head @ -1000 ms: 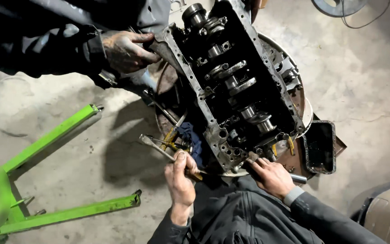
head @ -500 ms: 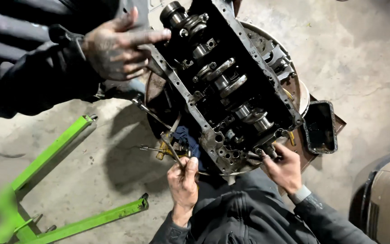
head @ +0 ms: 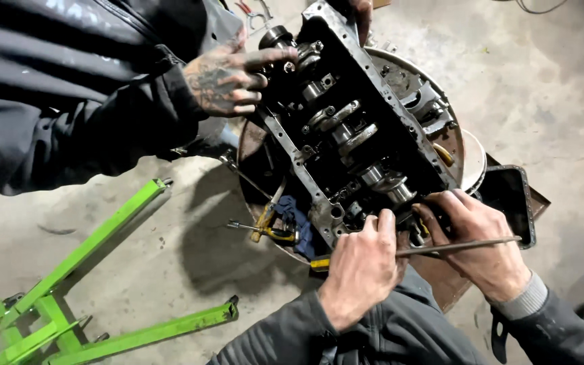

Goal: The person works on a disassembled engine block with two other people. They use a hammer and a metal rod to tap and adjust internal components, then apply lubricant from a spray can to the crankshaft area. The engine remains on a metal stand throughout the clip.

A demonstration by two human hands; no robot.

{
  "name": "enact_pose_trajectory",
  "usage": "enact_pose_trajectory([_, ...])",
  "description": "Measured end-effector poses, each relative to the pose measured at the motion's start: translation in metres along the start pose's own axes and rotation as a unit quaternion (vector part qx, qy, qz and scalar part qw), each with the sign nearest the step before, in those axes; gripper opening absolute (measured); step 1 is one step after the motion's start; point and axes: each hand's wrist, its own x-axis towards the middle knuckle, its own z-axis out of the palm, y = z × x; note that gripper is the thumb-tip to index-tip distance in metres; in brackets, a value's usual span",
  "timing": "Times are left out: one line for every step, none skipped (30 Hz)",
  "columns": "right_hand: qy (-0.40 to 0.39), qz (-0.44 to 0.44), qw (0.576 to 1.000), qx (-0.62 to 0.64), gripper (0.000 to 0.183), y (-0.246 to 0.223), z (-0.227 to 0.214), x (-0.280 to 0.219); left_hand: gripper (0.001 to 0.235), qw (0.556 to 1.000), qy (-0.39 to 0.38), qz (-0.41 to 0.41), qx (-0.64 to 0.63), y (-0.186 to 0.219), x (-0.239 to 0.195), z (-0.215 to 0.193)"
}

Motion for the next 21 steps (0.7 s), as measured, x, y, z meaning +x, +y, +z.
enact_pose_trajectory([-0.003, -0.015, 1.000, 0.007, 0.027, 0.000, -0.002, 0.000, 0.038, 1.000, 0.011, 0.026, 0.012, 0.000, 0.001, 0.001])
enact_pose_trajectory([-0.002, -0.020, 1.000, 0.009, 0.027, 0.004, -0.004, 0.001, 0.038, 0.999, 0.016, 0.024, 0.015, 0.000, 0.001, 0.004])
enact_pose_trajectory([-0.004, -0.087, 0.996, 0.010, 0.035, 0.009, -0.006, 0.001, 0.033, 0.999, 0.018, 0.019, 0.033, 0.000, 0.000, 0.007])
enact_pose_trajectory([-0.006, -0.154, 0.988, 0.010, 0.045, 0.014, -0.007, 0.002, 0.028, 0.998, 0.020, 0.015, 0.051, 0.000, -0.001, 0.010])
enact_pose_trajectory([-0.006, -0.157, 0.987, 0.013, 0.045, 0.009, -0.010, 0.005, 0.028, 0.998, 0.022, 0.012, 0.053, -0.002, -0.002, 0.016])
enact_pose_trajectory([0.001, -0.159, 0.986, 0.043, 0.046, 0.004, -0.013, 0.009, 0.019, 0.998, 0.023, 0.003, 0.066, -0.004, -0.002, 0.022])
enact_pose_trajectory([0.008, -0.159, 0.984, 0.074, 0.048, -0.001, -0.017, 0.012, 0.014, 0.997, 0.024, -0.006, 0.079, -0.006, -0.003, 0.029])
enact_pose_trajectory([0.008, -0.162, 0.984, 0.076, 0.048, 0.001, -0.018, 0.013, 0.014, 0.996, 0.025, -0.008, 0.082, -0.003, 0.000, 0.024])
enact_pose_trajectory([-0.026, -0.084, 0.996, 0.033, 0.045, 0.003, -0.018, 0.012, 0.022, 0.996, -0.010, -0.040, 0.077, 0.000, 0.004, 0.021])
enact_pose_trajectory([-0.059, -0.003, 0.998, -0.010, 0.045, 0.004, -0.019, 0.012, 0.033, 0.994, -0.046, -0.072, 0.072, 0.003, 0.007, 0.017])
enact_pose_trajectory([-0.060, -0.005, 0.998, -0.010, 0.045, 0.007, -0.018, 0.013, 0.033, 0.994, -0.045, -0.073, 0.072, 0.000, 0.007, 0.021])
enact_pose_trajectory([-0.104, 0.013, 0.994, -0.036, 0.045, 0.009, -0.017, 0.014, 0.040, 0.993, -0.038, -0.079, 0.074, -0.002, 0.007, 0.024])
enact_pose_trajectory([-0.147, 0.032, 0.987, -0.062, 0.046, 0.010, -0.015, 0.015, 0.046, 0.993, -0.032, -0.084, 0.078, -0.005, 0.006, 0.028])
enact_pose_trajectory([-0.147, 0.031, 0.987, -0.062, 0.046, 0.023, -0.008, 0.010, 0.046, 0.993, -0.032, -0.084, 0.078, -0.003, 0.006, 0.025])
enact_pose_trajectory([-0.143, -0.013, 0.987, -0.066, 0.044, 0.036, -0.003, 0.006, 0.050, 0.995, 0.019, -0.055, 0.077, -0.001, 0.006, 0.023])
enact_pose_trajectory([-0.137, -0.058, 0.986, -0.071, 0.042, 0.050, 0.003, 0.003, 0.054, 0.994, 0.069, -0.025, 0.075, 0.001, 0.005, 0.021])
enact_pose_trajectory([-0.137, -0.060, 0.986, -0.072, 0.042, 0.041, -0.004, 0.007, 0.054, 0.994, 0.071, -0.025, 0.075, 0.003, 0.004, 0.014])
enact_pose_trajectory([-0.159, -0.013, 0.981, -0.110, 0.049, 0.032, -0.012, 0.012, 0.054, 0.996, 0.083, -0.029, 0.029, 0.004, 0.003, 0.008])
enact_pose_trajectory([-0.178, 0.036, 0.972, -0.148, 0.055, 0.023, -0.020, 0.017, 0.054, 0.995, 0.093, -0.031, -0.017, 0.006, 0.002, 0.001])
enact_pose_trajectory([-0.177, 0.035, 0.972, -0.149, 0.055, 0.018, -0.025, 0.015, 0.054, 0.995, 0.094, -0.030, -0.017, 0.006, 0.003, -0.007])
enact_pose_trajectory([-0.122, 0.056, 0.988, -0.077, 0.044, 0.012, -0.030, 0.013, 0.050, 0.990, 0.098, -0.049, -0.090, 0.007, 0.004, -0.015])
